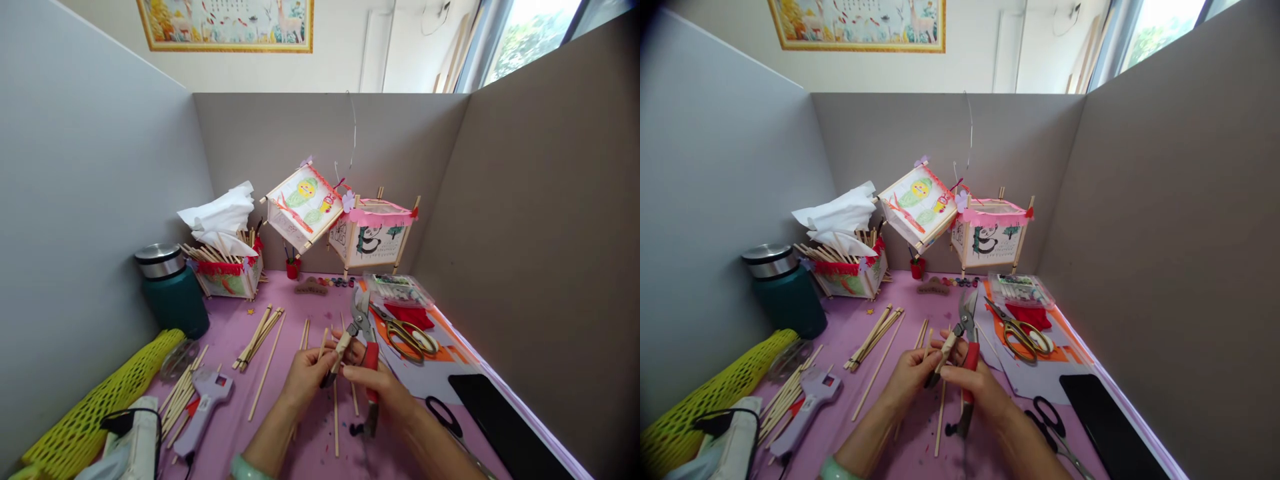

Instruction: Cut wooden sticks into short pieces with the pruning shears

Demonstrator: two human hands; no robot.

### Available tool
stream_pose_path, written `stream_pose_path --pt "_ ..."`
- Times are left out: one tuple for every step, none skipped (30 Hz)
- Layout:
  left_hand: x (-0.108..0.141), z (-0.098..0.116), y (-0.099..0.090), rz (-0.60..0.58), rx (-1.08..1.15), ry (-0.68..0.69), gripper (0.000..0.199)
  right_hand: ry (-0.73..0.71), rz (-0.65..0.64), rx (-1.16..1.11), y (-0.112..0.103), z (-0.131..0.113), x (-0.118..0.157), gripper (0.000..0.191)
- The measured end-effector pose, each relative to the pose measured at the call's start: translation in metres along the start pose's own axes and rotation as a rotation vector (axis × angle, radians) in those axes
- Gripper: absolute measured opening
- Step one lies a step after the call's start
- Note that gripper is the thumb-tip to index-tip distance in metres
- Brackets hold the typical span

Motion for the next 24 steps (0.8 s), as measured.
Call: stream_pose_path --pt "-0.001 -0.001 0.0 0.007 -0.014 0.001 0.045 -0.016 0.036 -0.032 -0.002 0.006 -0.003 0.049" --pt "-0.002 0.0 0.0 0.01 -0.041 0.008 0.045 -0.034 0.058 -0.058 -0.004 0.01 -0.006 0.047" --pt "-0.002 0.002 0.0 0.011 -0.077 0.026 0.045 -0.054 0.06 -0.076 -0.007 0.011 -0.008 0.045" --pt "-0.003 0.006 -0.001 0.014 -0.119 0.051 0.044 -0.074 0.052 -0.086 -0.009 0.009 -0.009 0.043" --pt "-0.003 0.011 -0.003 0.028 -0.168 0.079 0.043 -0.094 0.041 -0.086 -0.012 0.005 -0.01 0.042" --pt "-0.003 0.016 -0.007 0.055 -0.221 0.105 0.042 -0.111 0.033 -0.074 -0.016 -0.002 -0.009 0.043" --pt "-0.002 0.022 -0.012 0.096 -0.278 0.127 0.041 -0.118 0.03 -0.053 -0.02 -0.009 -0.008 0.044" --pt "-0.001 0.027 -0.018 0.141 -0.336 0.145 0.04 -0.113 0.036 -0.026 -0.025 -0.015 -0.006 0.044" --pt "0.0 0.031 -0.024 0.177 -0.388 0.16 0.04 -0.081 0.04 0.006 -0.03 -0.02 -0.004 0.042" --pt "0.0 0.034 -0.029 0.198 -0.433 0.174 0.039 -0.024 0.036 0.044 -0.033 -0.022 -0.001 0.04" --pt "0.001 0.036 -0.033 0.204 -0.471 0.183 0.039 0.047 0.022 0.09 -0.036 -0.021 0.002 0.04" --pt "0.002 0.038 -0.036 0.203 -0.504 0.185 0.039 0.121 0.002 0.139 -0.038 -0.019 0.006 0.041" --pt "0.002 0.038 -0.038 0.206 -0.536 0.177 0.04 0.19 -0.022 0.193 -0.038 -0.016 0.009 0.042" --pt "0.002 0.038 -0.04 0.211 -0.566 0.162 0.042 0.241 -0.048 0.251 -0.038 -0.013 0.013 0.043" --pt "0.003 0.037 -0.041 0.217 -0.59 0.144 0.043 0.271 -0.074 0.313 -0.037 -0.01 0.016 0.043" --pt "0.003 0.037 -0.042 0.222 -0.606 0.13 0.044 0.276 -0.091 0.381 -0.036 -0.009 0.017 0.042" --pt "0.004 0.038 -0.041 0.218 -0.611 0.124 0.044 0.267 -0.107 0.461 -0.035 -0.009 0.018 0.041" --pt "0.004 0.039 -0.039 0.207 -0.608 0.123 0.043 0.249 -0.122 0.555 -0.034 -0.009 0.018 0.039" --pt "0.005 0.04 -0.038 0.195 -0.6 0.126 0.041 0.226 -0.133 0.656 -0.033 -0.01 0.018 0.037" --pt "0.005 0.042 -0.036 0.189 -0.592 0.132 0.04 0.201 -0.137 0.757 -0.032 -0.011 0.018 0.035" --pt "0.006 0.044 -0.035 0.192 -0.585 0.141 0.037 0.181 -0.138 0.846 -0.031 -0.012 0.017 0.034" --pt "0.007 0.046 -0.035 0.2 -0.582 0.152 0.036 0.167 -0.142 0.914 -0.03 -0.012 0.017 0.032" --pt "0.007 0.048 -0.036 0.213 -0.581 0.162 0.035 0.158 -0.15 0.961 -0.029 -0.012 0.017 0.031" --pt "0.008 0.05 -0.037 0.231 -0.588 0.169 0.034 0.155 -0.159 0.989 -0.027 -0.012 0.016 0.03"
Point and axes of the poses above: each hand's wrist, its own x-axis away from the middle knuckle, its own y-axis out of the palm, z = x × y, the point moved 6 cm from there along -x, towards the middle knuckle, and after that the axes turned 1 degree about -x, right-handed, at the moved point
